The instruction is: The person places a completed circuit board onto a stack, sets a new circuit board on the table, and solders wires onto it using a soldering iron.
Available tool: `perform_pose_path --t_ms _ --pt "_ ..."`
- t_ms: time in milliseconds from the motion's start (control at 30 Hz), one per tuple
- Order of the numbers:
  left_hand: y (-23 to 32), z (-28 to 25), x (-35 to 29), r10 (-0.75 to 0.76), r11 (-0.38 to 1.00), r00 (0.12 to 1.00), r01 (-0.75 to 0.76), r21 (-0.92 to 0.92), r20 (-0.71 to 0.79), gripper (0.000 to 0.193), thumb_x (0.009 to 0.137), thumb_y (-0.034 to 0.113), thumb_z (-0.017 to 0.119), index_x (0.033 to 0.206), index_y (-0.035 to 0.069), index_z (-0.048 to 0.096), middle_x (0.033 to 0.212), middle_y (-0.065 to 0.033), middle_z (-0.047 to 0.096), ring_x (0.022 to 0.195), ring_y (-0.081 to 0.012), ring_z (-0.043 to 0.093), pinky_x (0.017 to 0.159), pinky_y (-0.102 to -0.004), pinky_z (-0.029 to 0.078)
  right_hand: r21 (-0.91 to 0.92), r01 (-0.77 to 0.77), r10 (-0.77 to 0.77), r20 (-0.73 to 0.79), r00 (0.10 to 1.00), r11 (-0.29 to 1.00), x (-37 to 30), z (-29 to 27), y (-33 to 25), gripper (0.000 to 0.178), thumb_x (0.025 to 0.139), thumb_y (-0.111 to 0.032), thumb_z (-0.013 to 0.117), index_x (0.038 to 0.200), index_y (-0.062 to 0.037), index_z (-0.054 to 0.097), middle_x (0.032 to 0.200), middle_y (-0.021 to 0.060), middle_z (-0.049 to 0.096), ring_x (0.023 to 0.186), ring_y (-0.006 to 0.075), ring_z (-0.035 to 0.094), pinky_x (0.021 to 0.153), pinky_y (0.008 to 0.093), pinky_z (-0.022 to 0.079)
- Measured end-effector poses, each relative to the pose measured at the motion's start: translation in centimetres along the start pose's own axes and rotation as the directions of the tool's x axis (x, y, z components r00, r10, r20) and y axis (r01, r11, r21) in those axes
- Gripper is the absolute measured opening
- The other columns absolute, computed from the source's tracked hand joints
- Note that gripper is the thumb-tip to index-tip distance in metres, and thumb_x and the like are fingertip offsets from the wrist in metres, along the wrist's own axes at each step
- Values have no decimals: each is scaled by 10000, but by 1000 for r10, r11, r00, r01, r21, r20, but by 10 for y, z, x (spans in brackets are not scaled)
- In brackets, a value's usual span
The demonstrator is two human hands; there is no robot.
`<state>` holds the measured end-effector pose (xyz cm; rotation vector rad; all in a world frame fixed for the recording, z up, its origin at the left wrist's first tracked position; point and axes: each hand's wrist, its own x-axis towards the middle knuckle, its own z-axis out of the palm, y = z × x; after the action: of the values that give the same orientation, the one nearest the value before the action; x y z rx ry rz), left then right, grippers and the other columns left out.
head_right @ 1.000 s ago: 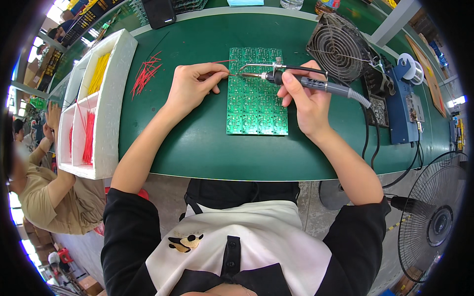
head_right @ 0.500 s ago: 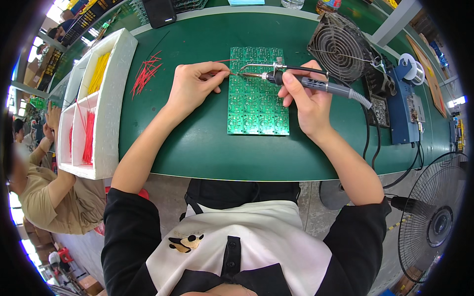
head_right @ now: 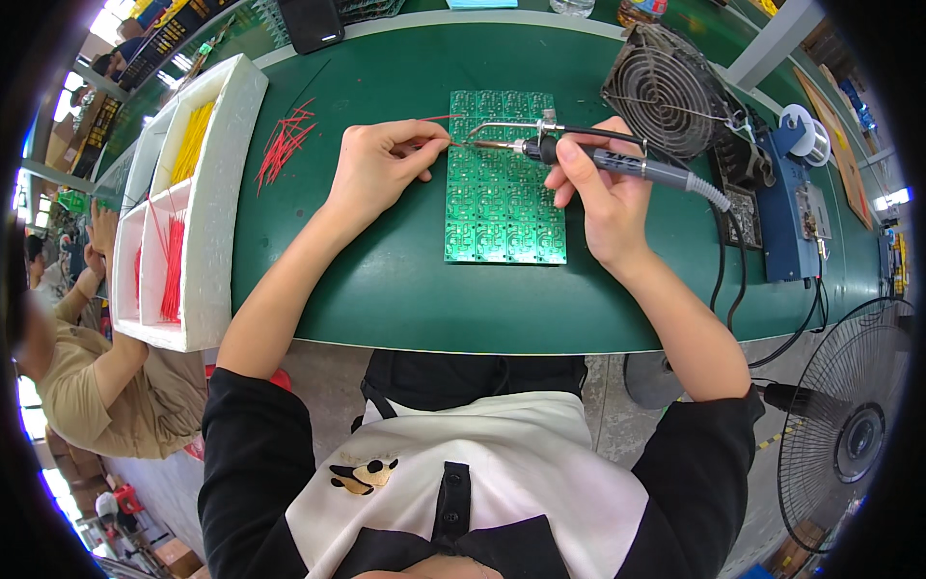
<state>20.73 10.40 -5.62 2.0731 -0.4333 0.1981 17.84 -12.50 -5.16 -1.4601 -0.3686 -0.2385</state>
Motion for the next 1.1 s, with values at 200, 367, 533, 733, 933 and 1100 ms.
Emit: perform_pose_path --t_ms 200,367,533,733,933,1100 --pt "0 0 0 13 1000 1000 -13 -4 -6 115 775 53 633 868 -5 666 692 -53 652 510 -72 585 497 -188 467 -8 17 -17 -19 1000 1000 2 -2 -1 153 866 -146 555 887 -9 489 677 84 545 544 115 539 462 213 427" --pt "5 2 1 26 999 1000 -26 -26 15 110 774 40 629 866 -8 666 711 -55 658 521 -76 587 502 -194 474 -23 97 -99 -104 990 995 7 -17 -22 141 858 -126 562 868 0 501 692 86 557 552 123 553 461 219 434" --pt "7 5 1 -45 998 999 46 -50 20 110 798 66 617 870 -6 658 701 -41 633 544 -74 576 518 -190 464 -242 365 -424 -269 865 899 -17 -72 -83 105 856 -70 526 907 22 525 682 110 573 539 140 546 456 221 425" --pt "11 1 -2 -95 994 995 94 -56 -4 96 788 41 622 865 -10 649 731 -53 648 531 -66 582 502 -183 454 -532 279 -554 -477 682 800 -89 -150 -113 79 857 -70 528 870 4 501 669 121 581 522 128 528 484 208 415" --pt "9 5 -1 -89 991 996 91 -99 16 117 800 38 618 907 -9 633 781 -38 639 542 -42 538 473 -159 396 -526 -120 -335 -684 648 842 -126 -161 -76 131 848 -130 576 845 -17 510 648 85 577 501 114 519 485 209 407" --pt "12 3 0 -107 989 994 108 -97 15 138 782 32 629 904 -31 617 789 -76 657 547 -59 579 514 -181 464 -539 -157 -311 -674 670 828 -125 -154 -72 140 848 -149 581 839 -23 520 659 81 579 512 110 520 498 207 410"
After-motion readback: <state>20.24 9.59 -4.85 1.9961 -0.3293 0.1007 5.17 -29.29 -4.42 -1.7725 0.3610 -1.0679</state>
